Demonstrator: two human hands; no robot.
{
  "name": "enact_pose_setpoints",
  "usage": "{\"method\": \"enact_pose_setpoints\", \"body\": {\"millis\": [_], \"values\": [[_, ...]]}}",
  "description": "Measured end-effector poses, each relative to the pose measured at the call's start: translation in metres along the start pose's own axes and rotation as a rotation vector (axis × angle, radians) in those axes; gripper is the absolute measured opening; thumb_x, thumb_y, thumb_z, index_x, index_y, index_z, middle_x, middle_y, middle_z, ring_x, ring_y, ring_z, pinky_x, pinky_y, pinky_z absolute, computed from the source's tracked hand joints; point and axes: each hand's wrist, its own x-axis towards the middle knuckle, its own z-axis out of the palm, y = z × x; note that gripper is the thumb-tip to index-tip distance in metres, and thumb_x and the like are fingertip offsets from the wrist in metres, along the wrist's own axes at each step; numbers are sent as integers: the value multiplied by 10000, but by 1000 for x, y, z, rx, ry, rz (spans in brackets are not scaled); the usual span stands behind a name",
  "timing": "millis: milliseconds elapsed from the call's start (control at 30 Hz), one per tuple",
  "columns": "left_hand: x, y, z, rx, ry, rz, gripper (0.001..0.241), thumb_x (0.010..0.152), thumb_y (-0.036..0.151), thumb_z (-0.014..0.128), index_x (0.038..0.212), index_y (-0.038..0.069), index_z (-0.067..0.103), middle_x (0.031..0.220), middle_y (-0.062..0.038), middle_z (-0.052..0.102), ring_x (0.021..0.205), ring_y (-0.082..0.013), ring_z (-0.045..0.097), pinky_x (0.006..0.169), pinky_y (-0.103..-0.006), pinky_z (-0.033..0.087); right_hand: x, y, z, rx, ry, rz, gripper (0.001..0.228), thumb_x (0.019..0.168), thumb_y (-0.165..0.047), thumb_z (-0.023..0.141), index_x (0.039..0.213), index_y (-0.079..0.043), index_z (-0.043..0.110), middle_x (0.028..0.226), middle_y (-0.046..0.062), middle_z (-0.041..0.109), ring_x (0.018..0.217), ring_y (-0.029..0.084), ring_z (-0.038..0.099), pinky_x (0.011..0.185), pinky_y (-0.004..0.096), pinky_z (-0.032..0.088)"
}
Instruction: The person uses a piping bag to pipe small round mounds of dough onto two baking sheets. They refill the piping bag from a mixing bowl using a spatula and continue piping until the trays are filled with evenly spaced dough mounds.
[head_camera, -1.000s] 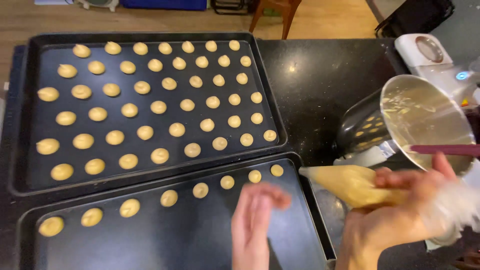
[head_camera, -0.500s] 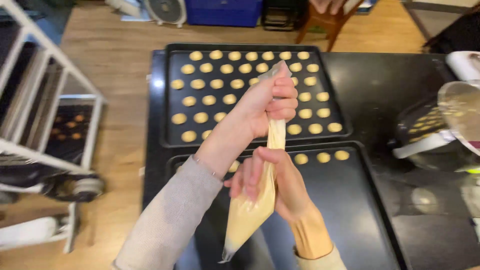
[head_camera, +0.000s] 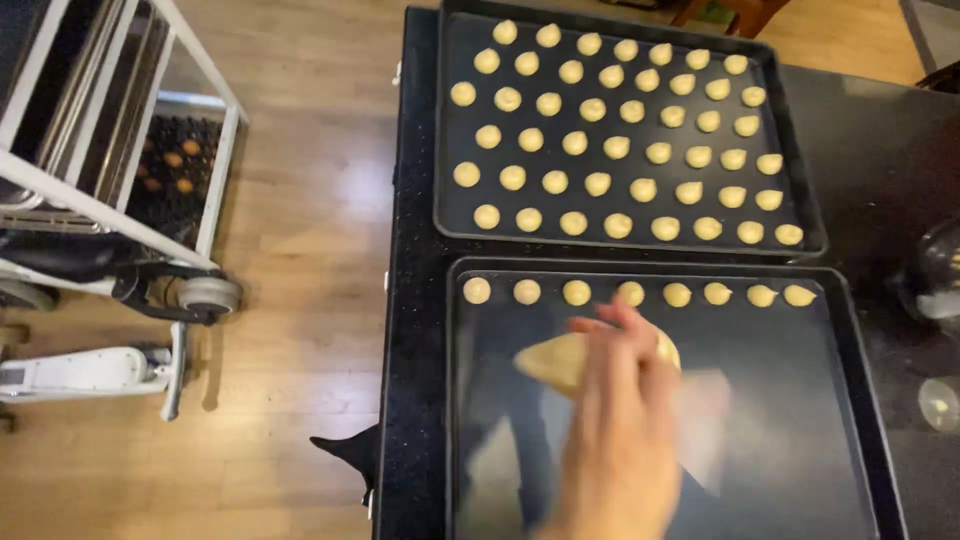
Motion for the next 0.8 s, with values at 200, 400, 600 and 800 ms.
{"method": "enact_pose_setpoints", "body": {"millis": [200, 400, 600, 800], "values": [[-51, -20, 5, -777, 130, -167, 741, 1050, 252, 780, 1625, -127, 509, 1557, -277, 597, 1550, -232, 376, 1297, -344, 136, 26, 71, 27, 127, 313, -272, 292, 1068, -511, 621, 1077, -233, 533, 1180, 54, 681, 1225, 285, 768, 1188, 501, 642], [-65, -84, 27, -1435, 771, -1654, 369, 1085, 314, 666, 1305, 26, 736, 1390, -280, 872, 1347, -336, 815, 1082, -425, 606, 52, 125, 25, 91, 435, -467, 539, 1182, -534, 570, 774, -182, 598, 742, -37, 609, 935, 271, 828, 1038, 437, 665], [-105, -143, 58, -1937, 435, -1261, 757, 1123, 513, 527, 1657, -13, 628, 1582, -202, 741, 1479, -279, 679, 1218, -369, 524, 56, 131, 33, 71, 461, -452, 527, 1192, -501, 549, 770, -186, 556, 734, -16, 584, 891, 231, 770, 1036, 434, 685], [-108, -145, 62, -1927, 479, -1266, 692, 1126, 483, 566, 1572, -35, 674, 1468, -213, 781, 1360, -276, 728, 1154, -363, 563, 55, 131, 43, 84, 500, -425, 545, 1160, -526, 542, 732, -191, 491, 704, -7, 539, 811, 205, 710, 1033, 439, 648]]}}
